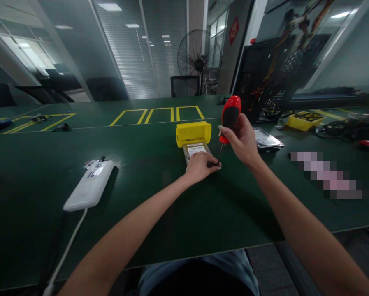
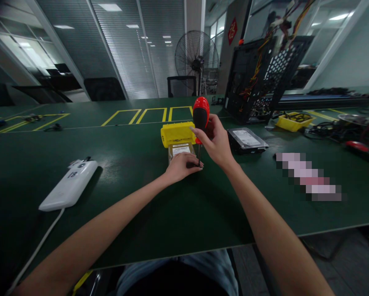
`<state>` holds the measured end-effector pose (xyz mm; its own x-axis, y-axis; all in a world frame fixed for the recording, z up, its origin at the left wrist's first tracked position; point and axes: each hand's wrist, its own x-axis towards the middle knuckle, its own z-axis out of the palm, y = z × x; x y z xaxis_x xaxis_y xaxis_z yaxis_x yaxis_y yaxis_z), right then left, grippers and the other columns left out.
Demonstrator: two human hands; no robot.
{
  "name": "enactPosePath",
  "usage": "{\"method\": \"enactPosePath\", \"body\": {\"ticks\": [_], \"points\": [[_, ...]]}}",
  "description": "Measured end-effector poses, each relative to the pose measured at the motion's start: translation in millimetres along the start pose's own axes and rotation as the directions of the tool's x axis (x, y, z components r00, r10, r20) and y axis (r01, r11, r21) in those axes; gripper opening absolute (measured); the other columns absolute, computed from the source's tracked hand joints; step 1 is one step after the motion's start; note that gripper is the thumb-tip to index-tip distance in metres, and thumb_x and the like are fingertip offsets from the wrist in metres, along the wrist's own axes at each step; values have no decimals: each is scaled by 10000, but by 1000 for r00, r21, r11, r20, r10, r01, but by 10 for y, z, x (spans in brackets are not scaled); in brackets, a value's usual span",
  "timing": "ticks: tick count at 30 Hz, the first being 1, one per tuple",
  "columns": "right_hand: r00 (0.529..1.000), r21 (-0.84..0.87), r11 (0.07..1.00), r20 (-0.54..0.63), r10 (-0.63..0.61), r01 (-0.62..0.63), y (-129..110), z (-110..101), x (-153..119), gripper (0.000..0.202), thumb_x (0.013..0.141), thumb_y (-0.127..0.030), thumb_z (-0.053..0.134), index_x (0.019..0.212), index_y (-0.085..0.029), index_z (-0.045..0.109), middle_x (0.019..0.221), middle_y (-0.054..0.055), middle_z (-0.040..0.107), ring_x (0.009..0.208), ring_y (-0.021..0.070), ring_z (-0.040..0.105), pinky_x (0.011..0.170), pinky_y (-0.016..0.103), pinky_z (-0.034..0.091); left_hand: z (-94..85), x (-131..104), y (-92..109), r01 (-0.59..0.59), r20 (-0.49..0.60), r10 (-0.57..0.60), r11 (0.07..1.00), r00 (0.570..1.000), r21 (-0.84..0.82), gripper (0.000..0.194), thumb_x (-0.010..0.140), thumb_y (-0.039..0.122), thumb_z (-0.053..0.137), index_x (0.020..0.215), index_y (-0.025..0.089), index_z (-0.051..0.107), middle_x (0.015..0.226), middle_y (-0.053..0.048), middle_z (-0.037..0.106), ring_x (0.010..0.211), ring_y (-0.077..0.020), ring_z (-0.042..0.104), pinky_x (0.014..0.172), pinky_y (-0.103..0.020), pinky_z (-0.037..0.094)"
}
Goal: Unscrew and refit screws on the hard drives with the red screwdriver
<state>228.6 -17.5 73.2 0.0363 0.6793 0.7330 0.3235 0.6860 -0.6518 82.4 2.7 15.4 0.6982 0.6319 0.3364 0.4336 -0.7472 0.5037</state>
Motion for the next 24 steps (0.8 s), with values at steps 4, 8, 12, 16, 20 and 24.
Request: {"method": "enactPosePath", "body": {"ticks": [4,8,12,16,20,24], "points": [[999,-1,1000,-26,-19,19,38,-6,15,359,748,-495,603,910,-222,435,780,0,498,638,108,523,524,240,463,4,0,-8,-2,-6,2,1000,1000,7,171,793,326,592,909,245,688,991,-3,680,1079,-214,528,969,-435,357],[1000,12,1000,-27,-14,15,38,-4,16,347,752,-478,605,902,-225,421,776,-6,483,633,104,518,521,235,464,5,6,1,11,-6,-11,1000,1000,18,167,780,327,608,898,245,694,980,-3,684,1070,-218,535,959,-423,366],[1000,34,999,-3,27,-27,1,8,3,335,763,-457,602,905,-232,398,747,-12,493,632,113,542,531,244,479,18,16,1,15,-16,-15,1000,1000,11,177,797,356,586,889,251,695,962,0,690,1058,-215,543,956,-423,368],[999,61,998,15,35,-35,-4,12,-4,361,762,-473,605,938,-236,399,749,-10,524,627,120,574,552,262,502,28,14,-12,11,-25,-11,1000,1000,12,206,821,386,550,901,259,691,963,3,690,1064,-214,542,950,-425,372],[1000,40,999,-10,-1,2,18,3,1,395,758,-484,609,1021,-252,428,764,-5,535,623,126,576,562,275,515,43,10,-35,-8,-43,9,1000,999,15,194,817,377,561,893,255,691,968,5,689,1062,-212,543,944,-417,379],[999,-1,1000,-54,-9,9,8,1,15,371,791,-469,573,1070,-249,466,809,19,539,682,141,578,650,316,530,62,11,-59,-14,-53,14,1000,999,14,193,814,375,566,896,252,690,967,2,688,1060,-214,544,942,-427,379]]}}
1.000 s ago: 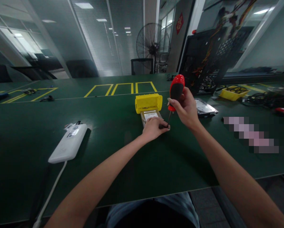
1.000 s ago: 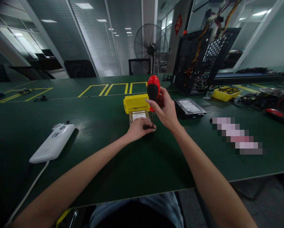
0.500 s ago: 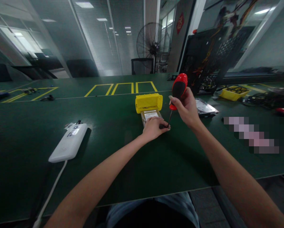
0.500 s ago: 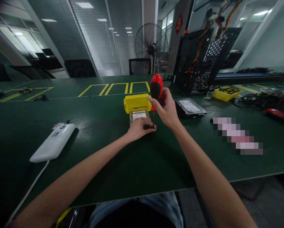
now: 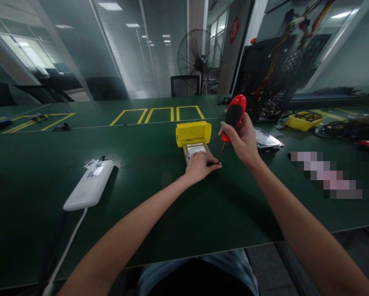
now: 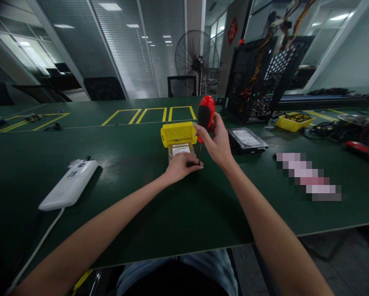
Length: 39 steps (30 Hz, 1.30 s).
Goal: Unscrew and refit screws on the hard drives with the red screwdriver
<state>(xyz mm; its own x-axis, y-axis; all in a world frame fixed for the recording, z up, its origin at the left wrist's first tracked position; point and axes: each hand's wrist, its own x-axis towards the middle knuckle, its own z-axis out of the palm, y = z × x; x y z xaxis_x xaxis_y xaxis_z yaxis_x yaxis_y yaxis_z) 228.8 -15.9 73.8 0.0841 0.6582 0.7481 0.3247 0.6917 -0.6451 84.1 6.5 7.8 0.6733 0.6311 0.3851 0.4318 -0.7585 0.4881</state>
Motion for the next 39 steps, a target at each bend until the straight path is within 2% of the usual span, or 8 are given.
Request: {"method": "enactPosePath", "body": {"ticks": [3,6,14,22,28,39], "points": [[1000,45,999,-14,26,-25,-1,5,18,367,807,-463,552,1095,-259,453,894,34,546,746,147,586,708,331,532,0,1,-5,10,9,-10,1000,1000,-4,192,815,369,565,912,256,687,981,1,684,1062,-215,543,944,-435,377],[1000,100,995,-7,23,-22,27,13,30,376,823,-458,527,1131,-291,393,949,23,533,712,123,581,692,312,528,-13,1,6,17,22,-16,1000,1000,-17,194,815,363,565,924,255,684,977,-3,685,1061,-214,544,946,-442,375],[1000,123,992,10,15,-16,49,66,1,478,811,-473,536,1206,-343,300,896,7,511,647,125,535,616,318,507,-30,15,37,69,70,-64,995,995,-70,170,785,355,604,873,245,701,948,-6,697,1039,-215,565,970,-436,366],[1000,174,985,-22,15,-11,-23,1,32,466,818,-438,553,1207,-368,305,915,14,530,646,130,542,620,326,502,-35,2,37,26,32,-25,999,999,-47,157,783,323,609,892,253,698,956,3,693,1056,-214,550,956,-434,373],[1000,182,983,-1,4,-3,11,33,20,464,808,-446,554,1197,-362,315,860,3,511,624,129,534,604,341,504,-5,-5,-10,0,9,0,1000,1000,-14,149,777,316,612,887,259,696,952,0,688,1053,-215,547,936,-439,386],[1000,149,989,31,6,-11,-25,39,5,500,817,-442,540,1249,-367,299,897,20,519,661,138,543,622,353,513,8,-4,-1,4,1,-4,1000,1000,-2,148,778,316,613,887,254,693,956,2,686,1047,-218,545,935,-444,384]]}}
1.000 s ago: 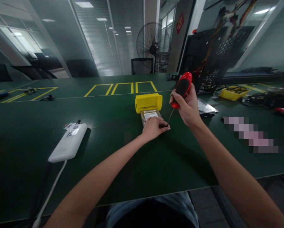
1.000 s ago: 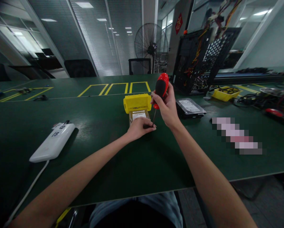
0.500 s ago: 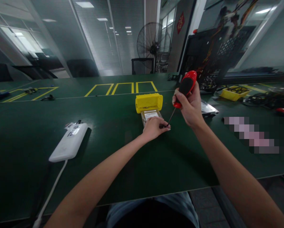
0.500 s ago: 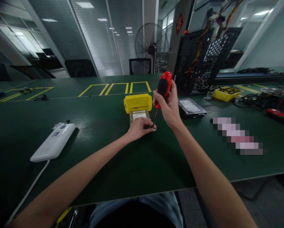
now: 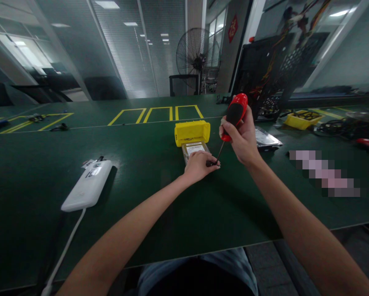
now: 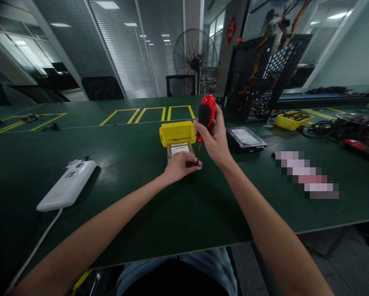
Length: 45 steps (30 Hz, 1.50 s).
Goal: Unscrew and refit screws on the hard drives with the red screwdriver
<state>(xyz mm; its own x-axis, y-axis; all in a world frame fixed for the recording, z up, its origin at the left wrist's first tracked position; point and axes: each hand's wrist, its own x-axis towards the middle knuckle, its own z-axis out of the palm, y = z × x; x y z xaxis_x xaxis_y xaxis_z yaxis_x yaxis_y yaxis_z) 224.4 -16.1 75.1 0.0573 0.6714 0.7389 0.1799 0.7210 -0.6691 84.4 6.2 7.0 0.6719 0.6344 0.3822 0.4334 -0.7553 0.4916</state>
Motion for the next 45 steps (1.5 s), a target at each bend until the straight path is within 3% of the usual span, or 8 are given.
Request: {"method": "enactPosePath", "body": {"ticks": [26,33,45], "points": [[1000,39,999,-4,18,-18,-36,39,-6,490,784,-457,586,1192,-362,332,865,0,509,622,125,520,595,335,517,7,-10,-2,-3,-9,3,1000,1000,13,150,777,332,611,883,260,689,952,4,684,1042,-209,547,934,-425,380],[1000,19,1000,-7,12,-12,-77,54,-4,408,744,-454,632,1038,-295,398,849,-3,515,608,121,534,599,347,530,5,-4,-1,8,4,-8,1000,1000,-6,147,777,327,612,884,262,689,952,6,686,1069,-214,531,947,-427,367],[999,-16,1000,-49,16,-17,-13,12,-3,466,763,-495,594,1088,-330,304,896,-2,537,589,123,534,534,328,498,12,-4,-20,-6,1,6,1000,1000,12,161,773,322,618,907,267,687,968,7,685,1064,-212,540,939,-425,377]]}}
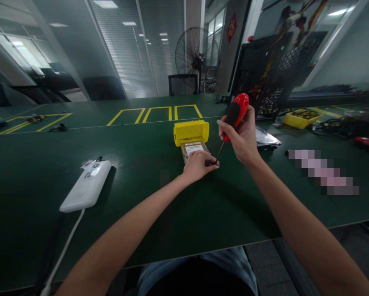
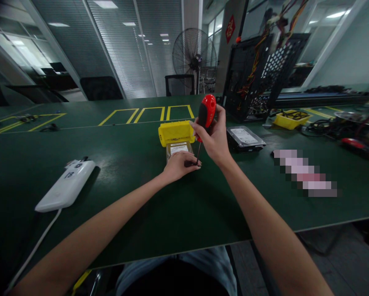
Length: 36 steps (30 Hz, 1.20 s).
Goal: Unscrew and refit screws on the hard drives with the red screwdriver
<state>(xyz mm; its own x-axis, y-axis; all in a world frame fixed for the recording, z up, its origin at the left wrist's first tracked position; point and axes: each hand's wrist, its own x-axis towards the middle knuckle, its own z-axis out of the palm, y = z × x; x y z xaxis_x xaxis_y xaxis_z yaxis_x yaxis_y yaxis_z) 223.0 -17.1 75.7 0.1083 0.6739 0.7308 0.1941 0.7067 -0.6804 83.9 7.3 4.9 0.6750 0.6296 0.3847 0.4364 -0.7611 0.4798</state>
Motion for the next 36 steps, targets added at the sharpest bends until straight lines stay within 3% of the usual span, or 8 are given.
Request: {"method": "enactPosePath", "body": {"ticks": [26,36], "points": [[999,-17,1000,39,8,-7,-49,8,1,473,771,-472,592,1124,-342,305,858,-4,521,579,126,502,554,333,486,-2,3,19,11,8,-11,1000,1000,-13,139,784,321,605,877,267,693,938,13,691,1061,-214,540,946,-422,367],[988,125,989,137,67,-85,-33,-57,34,400,819,-536,497,1142,-331,380,785,-7,489,616,126,530,586,313,516,-14,-8,17,-15,-3,15,1000,1000,-3,146,789,317,601,894,267,688,969,12,683,1058,-211,540,932,-430,381]]}}
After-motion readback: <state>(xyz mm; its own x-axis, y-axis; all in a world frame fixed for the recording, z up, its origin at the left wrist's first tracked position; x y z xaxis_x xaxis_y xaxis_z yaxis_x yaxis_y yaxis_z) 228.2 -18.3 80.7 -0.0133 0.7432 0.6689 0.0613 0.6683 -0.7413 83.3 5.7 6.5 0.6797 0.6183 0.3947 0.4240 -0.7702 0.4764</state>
